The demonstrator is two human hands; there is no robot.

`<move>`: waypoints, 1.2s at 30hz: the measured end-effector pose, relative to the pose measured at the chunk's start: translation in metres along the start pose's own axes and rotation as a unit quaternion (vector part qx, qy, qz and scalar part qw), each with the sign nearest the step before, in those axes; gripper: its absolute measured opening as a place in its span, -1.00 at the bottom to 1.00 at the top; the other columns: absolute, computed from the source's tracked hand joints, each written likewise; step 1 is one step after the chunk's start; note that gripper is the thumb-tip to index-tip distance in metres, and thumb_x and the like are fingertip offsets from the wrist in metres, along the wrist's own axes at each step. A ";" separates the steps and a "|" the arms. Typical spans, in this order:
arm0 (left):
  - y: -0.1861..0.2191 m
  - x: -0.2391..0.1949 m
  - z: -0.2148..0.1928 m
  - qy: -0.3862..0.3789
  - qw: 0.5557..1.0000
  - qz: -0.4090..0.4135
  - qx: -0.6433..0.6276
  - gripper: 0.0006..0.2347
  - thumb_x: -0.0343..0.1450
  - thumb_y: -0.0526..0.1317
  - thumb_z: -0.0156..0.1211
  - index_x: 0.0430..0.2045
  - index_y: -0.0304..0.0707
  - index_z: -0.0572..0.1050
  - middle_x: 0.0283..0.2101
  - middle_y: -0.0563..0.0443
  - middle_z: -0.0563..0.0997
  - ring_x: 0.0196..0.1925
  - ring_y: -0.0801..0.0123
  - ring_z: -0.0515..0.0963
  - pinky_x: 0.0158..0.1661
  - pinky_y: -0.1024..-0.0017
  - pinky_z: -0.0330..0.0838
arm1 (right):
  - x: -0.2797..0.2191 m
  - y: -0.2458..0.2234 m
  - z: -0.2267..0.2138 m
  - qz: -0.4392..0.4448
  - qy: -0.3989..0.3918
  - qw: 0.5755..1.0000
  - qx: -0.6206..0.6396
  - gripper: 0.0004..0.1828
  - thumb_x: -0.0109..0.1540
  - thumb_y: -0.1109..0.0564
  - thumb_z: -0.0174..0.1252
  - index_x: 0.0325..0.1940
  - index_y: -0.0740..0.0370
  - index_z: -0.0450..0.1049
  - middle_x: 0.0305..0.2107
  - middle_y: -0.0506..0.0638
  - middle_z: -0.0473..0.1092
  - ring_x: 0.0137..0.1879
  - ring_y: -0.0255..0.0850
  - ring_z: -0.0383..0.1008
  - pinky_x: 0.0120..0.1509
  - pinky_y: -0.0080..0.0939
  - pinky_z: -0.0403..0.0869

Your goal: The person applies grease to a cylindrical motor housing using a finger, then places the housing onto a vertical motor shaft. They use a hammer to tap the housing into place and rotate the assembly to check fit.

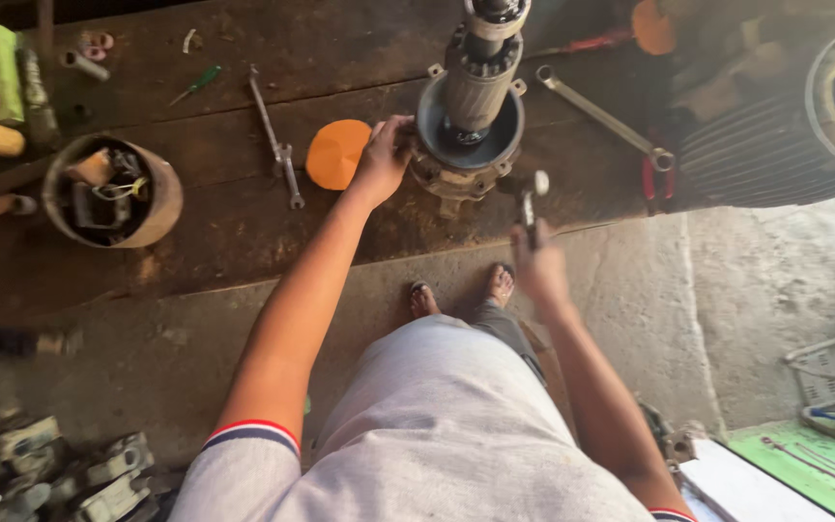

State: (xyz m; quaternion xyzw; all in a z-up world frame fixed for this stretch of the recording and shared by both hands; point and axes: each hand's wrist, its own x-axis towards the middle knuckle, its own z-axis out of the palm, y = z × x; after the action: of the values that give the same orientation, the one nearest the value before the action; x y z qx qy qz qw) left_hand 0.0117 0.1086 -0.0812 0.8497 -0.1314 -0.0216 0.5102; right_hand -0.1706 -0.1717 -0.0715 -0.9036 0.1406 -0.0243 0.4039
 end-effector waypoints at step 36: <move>0.108 0.040 0.081 0.402 0.913 -0.043 0.050 -0.80 0.45 -0.24 0.26 -0.12 -0.33 0.50 -0.07 -0.10 0.58 -0.02 0.06 0.59 0.03 0.21 0.46 | 0.030 -0.004 -0.147 -0.023 -0.047 0.999 0.002 -0.52 0.39 -0.03 0.05 0.32 0.27 0.39 -0.48 0.10 0.49 -0.39 -0.17 0.52 -0.28 -0.15 0.46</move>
State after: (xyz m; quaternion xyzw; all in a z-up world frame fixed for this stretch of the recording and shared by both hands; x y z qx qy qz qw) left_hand 0.0147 -0.0193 -0.0224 0.8158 0.1206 0.3058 0.4757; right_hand -0.1643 -0.2836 0.0281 -0.9059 0.1007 0.0089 0.4112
